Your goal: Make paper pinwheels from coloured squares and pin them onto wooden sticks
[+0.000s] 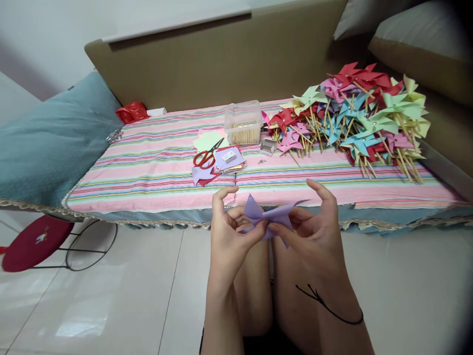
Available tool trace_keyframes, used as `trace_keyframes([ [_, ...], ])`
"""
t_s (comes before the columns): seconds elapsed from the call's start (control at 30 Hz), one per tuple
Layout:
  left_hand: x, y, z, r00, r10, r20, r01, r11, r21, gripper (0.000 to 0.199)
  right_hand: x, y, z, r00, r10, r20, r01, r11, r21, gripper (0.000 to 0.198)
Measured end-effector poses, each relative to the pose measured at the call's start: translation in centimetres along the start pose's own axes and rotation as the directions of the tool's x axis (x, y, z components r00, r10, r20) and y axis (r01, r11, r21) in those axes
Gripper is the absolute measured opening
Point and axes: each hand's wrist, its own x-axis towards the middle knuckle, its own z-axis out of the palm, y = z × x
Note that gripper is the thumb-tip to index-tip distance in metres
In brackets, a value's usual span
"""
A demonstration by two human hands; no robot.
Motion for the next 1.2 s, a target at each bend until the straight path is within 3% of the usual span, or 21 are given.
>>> trace_keyframes([
  [0.43,0.1,0.0,-0.2,0.999,0.013,0.031,-0.013,1.0,-0.015,0.059,0.0,-0.6,-0.1,0.998,0.046,-0.033,-0.048,0.997,-0.053,0.086],
  [0.83,0.3,0.1,-0.1,0.999,0.026,0.043,-0.027,0.999,0.025,0.059,0.1,-0.6,-0.2,1.0,-0.01,-0.017,0.009,0.997,-0.078,0.082],
  [0.97,0.3,0.2,0.0,1.0,0.002,0.026,-0.002,1.0,-0.002,0.059,0.1,-0.9,-0.2,0.998,0.02,-0.066,-0.024,0.998,-0.063,0.092],
  [1.07,0.4,0.1,0.0,1.0,-0.019,0.018,0.02,0.999,-0.039,0.061,0.3,-1.0,-0.3,0.999,0.054,-0.01,-0.054,0.997,-0.061,0.099],
  [1.2,0.5,-0.1,-0.2,0.998,-0.046,0.041,0.048,0.998,-0.048,0.064,0.5,-0.5,-0.6,0.997,0.074,0.02,-0.073,0.995,-0.069,0.094],
])
